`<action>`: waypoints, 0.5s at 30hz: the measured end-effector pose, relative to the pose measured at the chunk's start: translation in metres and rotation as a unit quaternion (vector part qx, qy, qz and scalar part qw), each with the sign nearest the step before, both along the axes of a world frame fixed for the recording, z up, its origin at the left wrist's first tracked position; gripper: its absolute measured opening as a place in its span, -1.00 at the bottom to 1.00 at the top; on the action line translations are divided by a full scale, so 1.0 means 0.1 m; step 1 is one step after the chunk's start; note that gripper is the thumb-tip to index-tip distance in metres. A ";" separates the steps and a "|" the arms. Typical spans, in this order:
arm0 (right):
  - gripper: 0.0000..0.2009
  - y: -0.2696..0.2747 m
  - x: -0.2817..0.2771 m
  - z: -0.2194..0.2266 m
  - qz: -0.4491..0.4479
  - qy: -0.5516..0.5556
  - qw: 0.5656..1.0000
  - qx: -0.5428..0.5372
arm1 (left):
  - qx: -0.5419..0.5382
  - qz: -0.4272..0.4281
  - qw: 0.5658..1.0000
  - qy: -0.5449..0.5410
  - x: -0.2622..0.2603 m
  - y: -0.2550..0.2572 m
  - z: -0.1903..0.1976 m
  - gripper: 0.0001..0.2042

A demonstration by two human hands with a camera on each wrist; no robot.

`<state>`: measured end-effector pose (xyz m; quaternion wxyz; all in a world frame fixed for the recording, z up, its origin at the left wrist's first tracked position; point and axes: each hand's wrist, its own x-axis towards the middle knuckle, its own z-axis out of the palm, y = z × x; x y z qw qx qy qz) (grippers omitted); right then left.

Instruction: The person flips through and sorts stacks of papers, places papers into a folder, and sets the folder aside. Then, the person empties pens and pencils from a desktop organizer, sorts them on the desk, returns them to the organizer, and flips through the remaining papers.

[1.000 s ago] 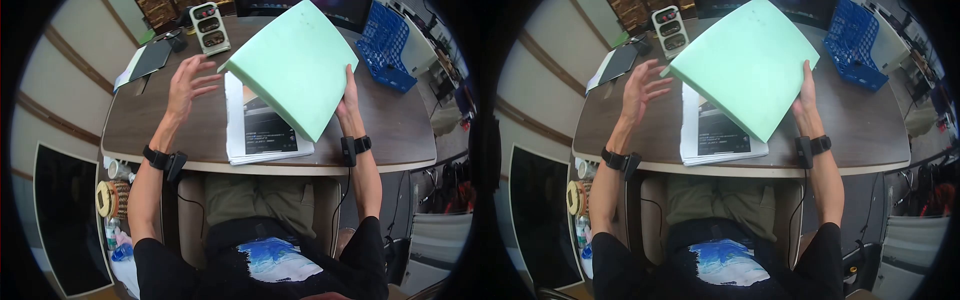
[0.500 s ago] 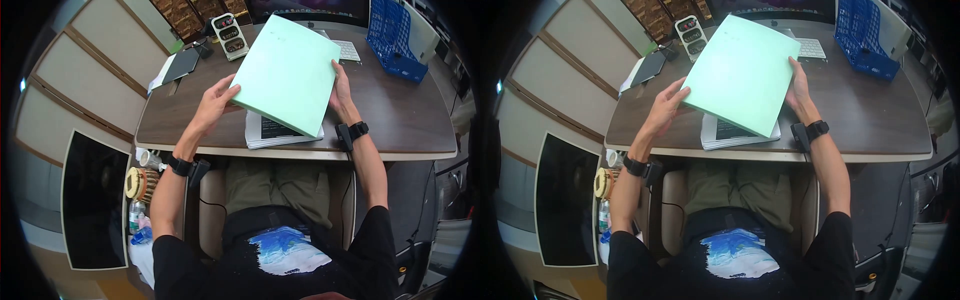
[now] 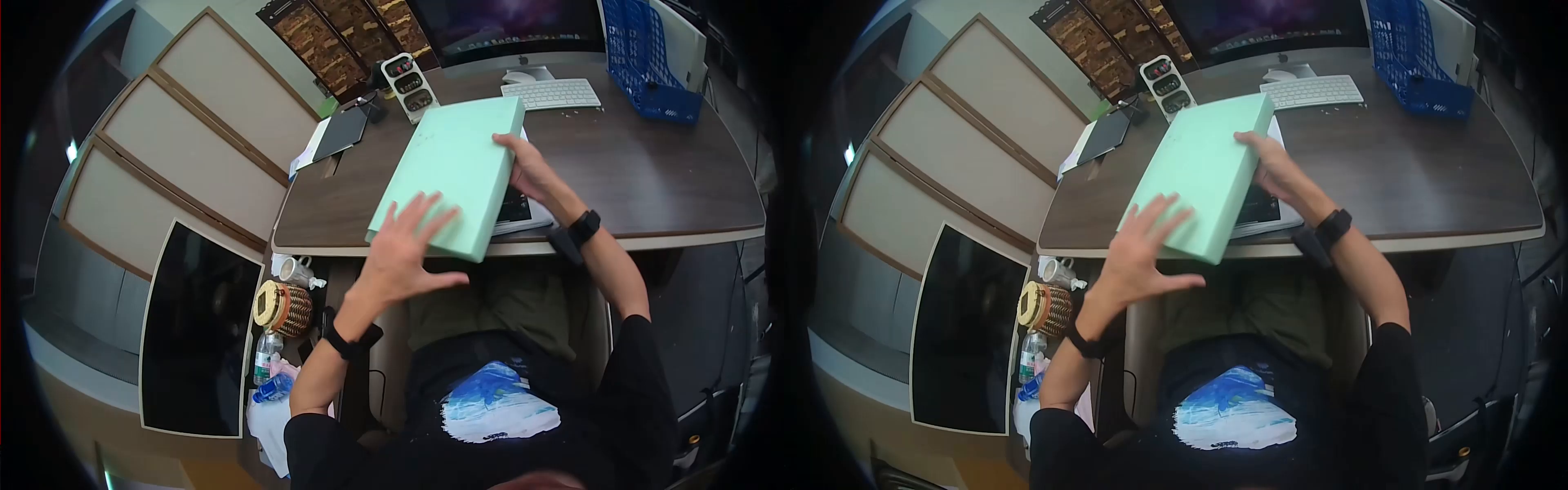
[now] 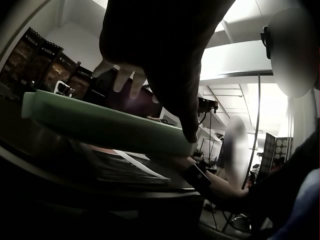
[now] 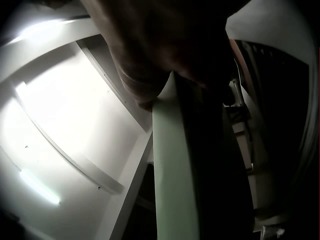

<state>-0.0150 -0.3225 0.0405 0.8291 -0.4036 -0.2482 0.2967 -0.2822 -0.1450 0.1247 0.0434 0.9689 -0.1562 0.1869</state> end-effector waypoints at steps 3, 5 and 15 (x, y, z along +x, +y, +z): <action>-0.24 0.18 -0.26 0.07 -0.008 0.041 0.999 0.000 | 0.024 -0.018 0.997 -0.077 -0.10 -0.11 -0.15 -0.26; -0.24 0.18 -0.54 0.31 0.013 0.026 1.000 0.005 | 0.012 -0.022 0.991 -0.130 -0.12 0.09 -0.23 -0.29; -0.32 0.11 -0.31 0.48 0.016 -0.160 0.987 -0.025 | -0.276 0.115 0.870 -0.392 -0.75 0.48 0.46 -0.46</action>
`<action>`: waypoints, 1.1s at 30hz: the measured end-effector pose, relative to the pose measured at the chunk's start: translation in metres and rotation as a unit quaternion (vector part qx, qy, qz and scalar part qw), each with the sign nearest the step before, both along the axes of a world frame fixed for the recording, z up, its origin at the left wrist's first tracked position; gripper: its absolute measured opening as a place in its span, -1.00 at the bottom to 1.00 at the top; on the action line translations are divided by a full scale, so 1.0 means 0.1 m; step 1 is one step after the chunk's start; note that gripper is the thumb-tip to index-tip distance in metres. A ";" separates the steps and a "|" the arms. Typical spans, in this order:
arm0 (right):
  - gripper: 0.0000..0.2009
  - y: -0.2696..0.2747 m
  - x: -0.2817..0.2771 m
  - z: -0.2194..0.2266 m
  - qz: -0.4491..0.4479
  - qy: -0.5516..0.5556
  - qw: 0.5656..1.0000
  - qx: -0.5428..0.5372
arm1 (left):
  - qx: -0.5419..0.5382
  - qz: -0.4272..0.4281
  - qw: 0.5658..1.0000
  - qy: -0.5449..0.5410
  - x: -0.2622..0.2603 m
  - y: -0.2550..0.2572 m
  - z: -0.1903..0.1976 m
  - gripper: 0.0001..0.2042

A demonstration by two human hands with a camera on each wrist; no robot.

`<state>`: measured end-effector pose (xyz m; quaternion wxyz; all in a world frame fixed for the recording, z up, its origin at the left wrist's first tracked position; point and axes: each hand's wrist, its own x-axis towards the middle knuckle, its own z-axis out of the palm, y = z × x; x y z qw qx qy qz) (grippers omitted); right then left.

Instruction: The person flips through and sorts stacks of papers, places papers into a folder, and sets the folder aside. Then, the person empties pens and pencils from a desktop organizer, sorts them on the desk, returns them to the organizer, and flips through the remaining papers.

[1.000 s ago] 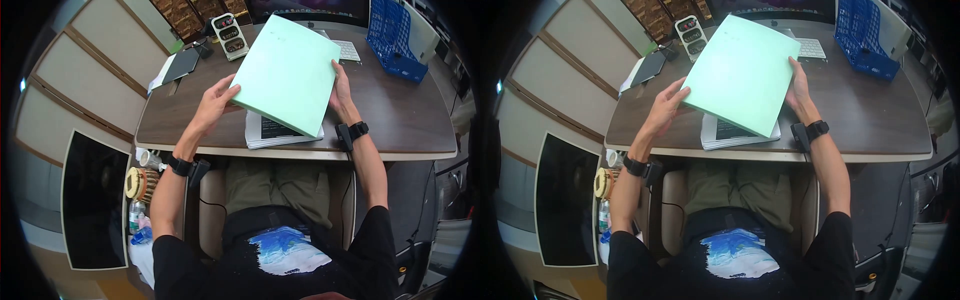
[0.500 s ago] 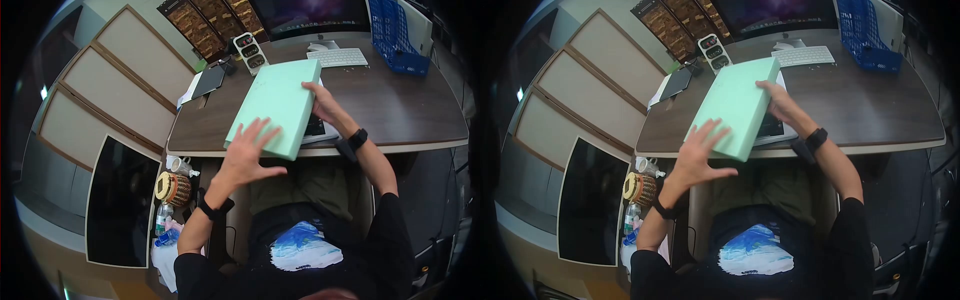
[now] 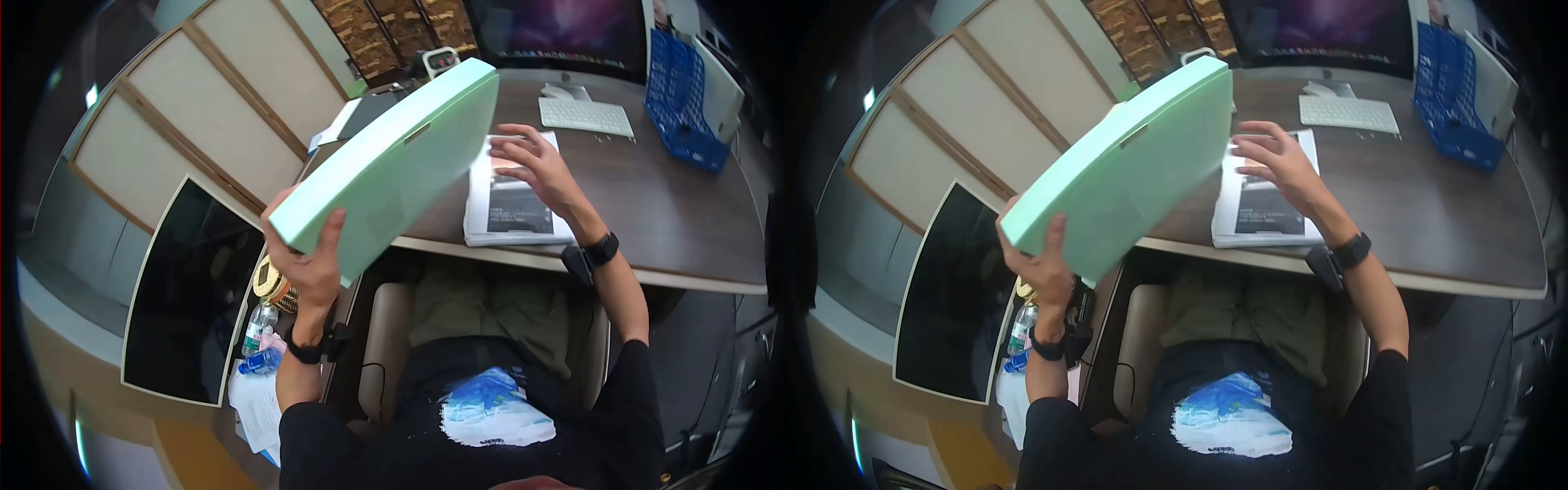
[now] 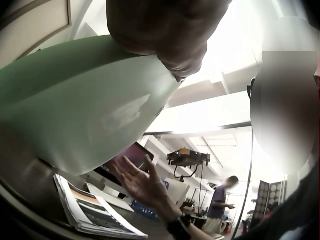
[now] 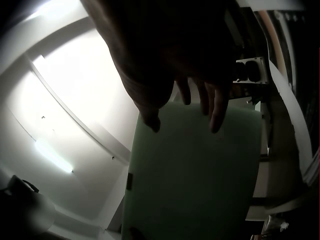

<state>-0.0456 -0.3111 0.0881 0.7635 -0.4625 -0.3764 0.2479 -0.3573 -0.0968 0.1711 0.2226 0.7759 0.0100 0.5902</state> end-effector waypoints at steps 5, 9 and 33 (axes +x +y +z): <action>-0.03 -0.10 0.24 -0.09 -0.077 -0.123 0.989 0.010 | -0.239 -0.087 0.967 -0.032 -0.28 0.04 0.20 -0.55; -0.03 -0.22 0.03 0.00 0.034 -0.086 0.996 -0.016 | -0.375 -0.149 0.913 0.049 -0.18 0.17 0.07 -0.57; -0.23 -0.39 -1.60 -0.84 -0.057 0.213 0.975 0.011 | 0.143 -0.055 0.867 0.473 0.44 -0.91 -1.03 -0.09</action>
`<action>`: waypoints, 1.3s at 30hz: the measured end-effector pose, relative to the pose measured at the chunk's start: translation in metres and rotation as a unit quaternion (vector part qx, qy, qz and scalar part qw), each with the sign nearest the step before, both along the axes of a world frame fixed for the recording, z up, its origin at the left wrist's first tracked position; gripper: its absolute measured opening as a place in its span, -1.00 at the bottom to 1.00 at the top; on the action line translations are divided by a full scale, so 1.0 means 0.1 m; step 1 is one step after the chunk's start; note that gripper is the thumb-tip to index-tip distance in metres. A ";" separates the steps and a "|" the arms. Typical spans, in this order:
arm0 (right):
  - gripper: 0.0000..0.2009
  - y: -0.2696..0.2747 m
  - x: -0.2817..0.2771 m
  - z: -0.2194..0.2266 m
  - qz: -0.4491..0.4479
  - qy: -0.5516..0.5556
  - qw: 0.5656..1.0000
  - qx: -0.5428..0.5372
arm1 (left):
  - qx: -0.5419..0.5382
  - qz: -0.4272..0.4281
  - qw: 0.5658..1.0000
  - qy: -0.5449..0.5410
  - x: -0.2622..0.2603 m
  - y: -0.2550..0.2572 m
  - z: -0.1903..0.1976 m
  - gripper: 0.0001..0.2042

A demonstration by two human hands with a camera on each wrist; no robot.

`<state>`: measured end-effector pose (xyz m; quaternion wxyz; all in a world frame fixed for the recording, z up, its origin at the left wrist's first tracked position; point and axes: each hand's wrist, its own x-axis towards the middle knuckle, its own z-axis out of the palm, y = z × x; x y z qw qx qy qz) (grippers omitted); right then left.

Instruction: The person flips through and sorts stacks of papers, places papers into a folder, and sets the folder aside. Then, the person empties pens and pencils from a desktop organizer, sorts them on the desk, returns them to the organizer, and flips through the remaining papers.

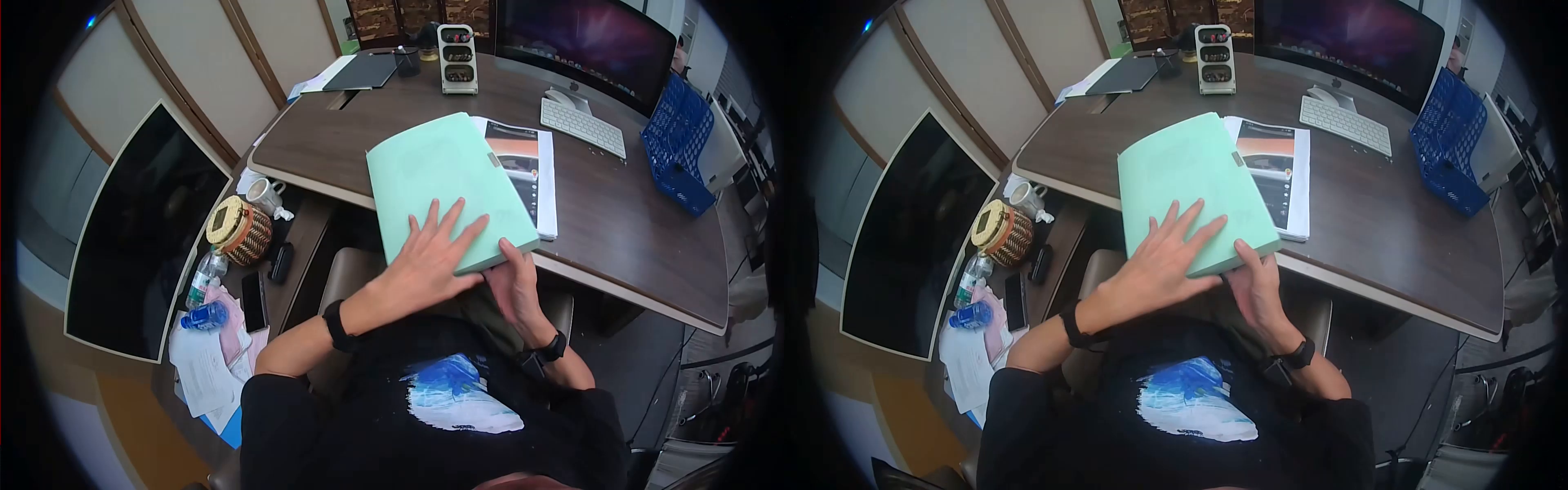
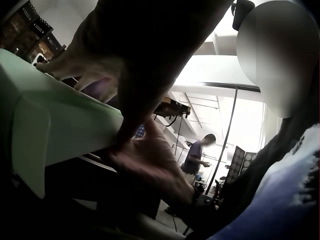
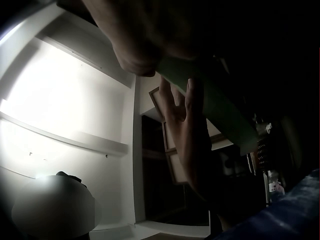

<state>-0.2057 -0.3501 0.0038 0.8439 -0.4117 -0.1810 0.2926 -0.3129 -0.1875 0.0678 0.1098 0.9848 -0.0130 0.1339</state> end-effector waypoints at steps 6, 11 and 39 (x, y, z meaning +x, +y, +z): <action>-0.03 -0.18 0.14 -0.49 0.242 0.066 0.968 0.022 | -0.025 -0.069 0.996 0.051 -0.22 0.47 -0.15 -0.23; -0.07 -0.06 0.28 -0.61 0.259 0.105 0.960 -0.026 | -0.107 -0.068 0.991 0.041 -0.29 0.61 -0.19 -0.42; -0.23 0.06 0.13 -0.71 0.270 0.074 0.960 0.004 | -0.337 0.222 0.714 -0.572 -0.34 1.93 -0.08 -0.42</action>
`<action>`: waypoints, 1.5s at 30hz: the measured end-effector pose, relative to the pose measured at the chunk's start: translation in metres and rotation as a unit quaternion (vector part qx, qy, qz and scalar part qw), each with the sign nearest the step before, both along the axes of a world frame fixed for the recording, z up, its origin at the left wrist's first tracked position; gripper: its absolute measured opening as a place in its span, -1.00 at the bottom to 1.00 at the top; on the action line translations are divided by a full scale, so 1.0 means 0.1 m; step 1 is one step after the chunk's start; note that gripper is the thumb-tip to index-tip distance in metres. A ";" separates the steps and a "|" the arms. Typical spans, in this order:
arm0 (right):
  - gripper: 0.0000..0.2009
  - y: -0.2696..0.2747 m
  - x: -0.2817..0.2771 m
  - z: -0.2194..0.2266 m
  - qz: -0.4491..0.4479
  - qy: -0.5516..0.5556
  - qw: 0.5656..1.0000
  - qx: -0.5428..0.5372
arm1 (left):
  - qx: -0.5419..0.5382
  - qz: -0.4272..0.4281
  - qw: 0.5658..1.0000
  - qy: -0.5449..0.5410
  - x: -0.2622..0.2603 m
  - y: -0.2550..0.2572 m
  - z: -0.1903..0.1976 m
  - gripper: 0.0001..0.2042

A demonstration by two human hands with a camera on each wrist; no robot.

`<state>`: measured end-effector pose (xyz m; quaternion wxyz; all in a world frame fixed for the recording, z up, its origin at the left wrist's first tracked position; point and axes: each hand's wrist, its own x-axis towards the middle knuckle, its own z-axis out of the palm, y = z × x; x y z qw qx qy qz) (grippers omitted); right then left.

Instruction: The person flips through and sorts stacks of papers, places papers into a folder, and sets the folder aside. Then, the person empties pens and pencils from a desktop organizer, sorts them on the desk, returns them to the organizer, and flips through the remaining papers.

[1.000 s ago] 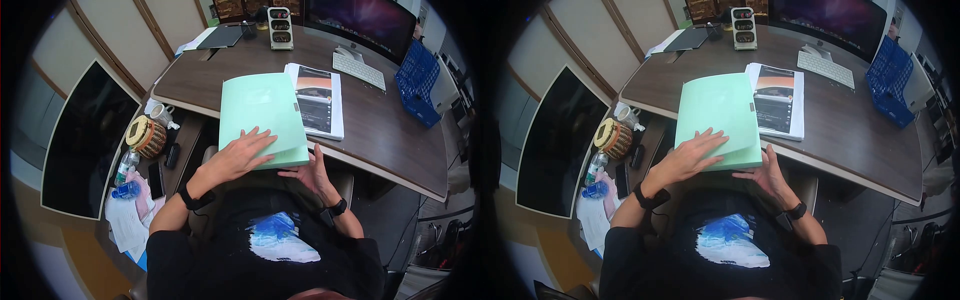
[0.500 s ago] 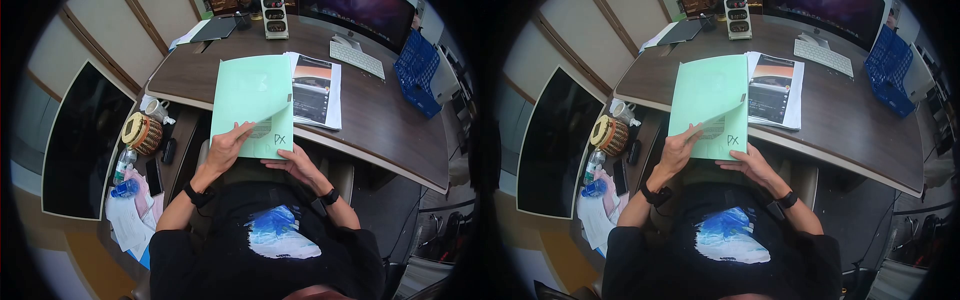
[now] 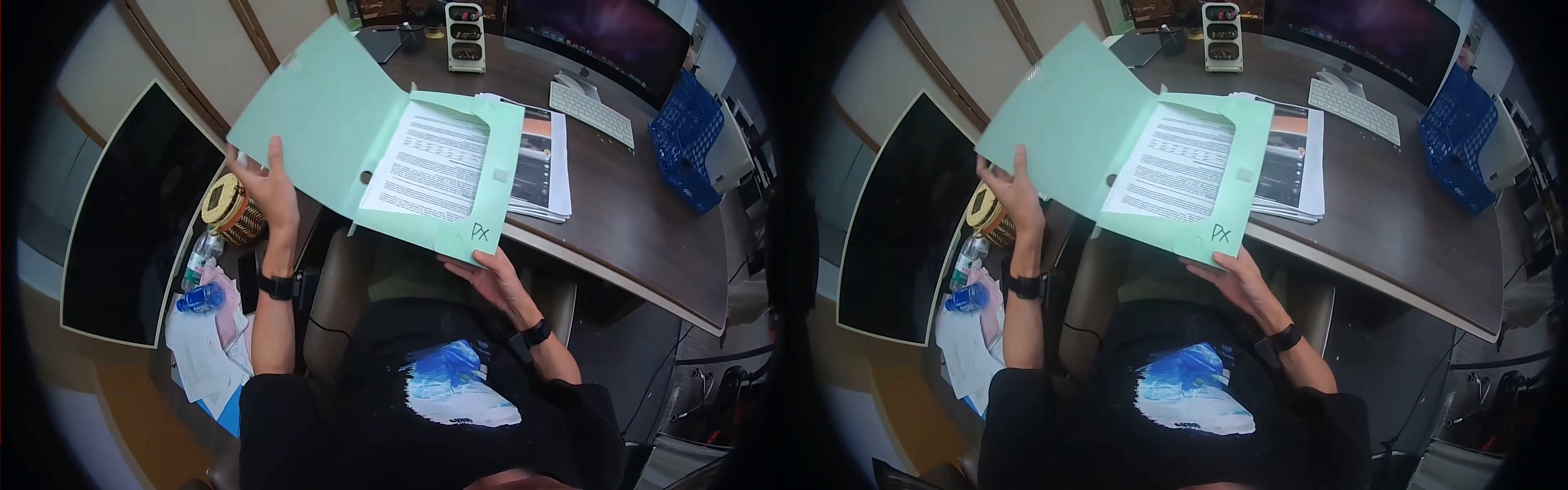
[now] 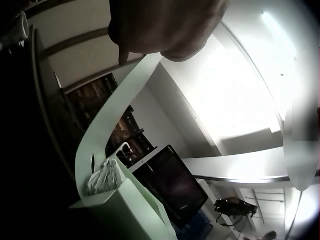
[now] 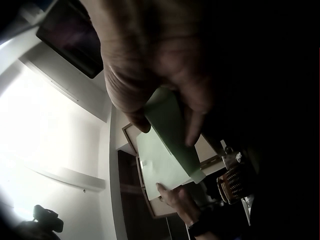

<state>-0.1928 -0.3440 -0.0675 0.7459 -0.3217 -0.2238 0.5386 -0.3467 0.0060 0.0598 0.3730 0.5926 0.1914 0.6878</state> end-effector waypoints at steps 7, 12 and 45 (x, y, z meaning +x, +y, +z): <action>-0.18 -0.01 0.02 -0.12 -0.023 -0.004 1.000 -0.002 | 0.226 0.059 0.888 0.395 -0.30 0.27 -0.37 -0.39; -0.19 0.00 -0.02 -0.15 -0.032 0.009 0.999 -0.009 | 0.076 -0.101 0.792 0.597 0.11 -0.54 -0.37 -0.33; -0.09 0.01 -0.07 -0.17 -0.027 0.008 1.000 -0.005 | -0.064 -0.236 0.769 0.591 0.48 -0.65 -0.48 -0.26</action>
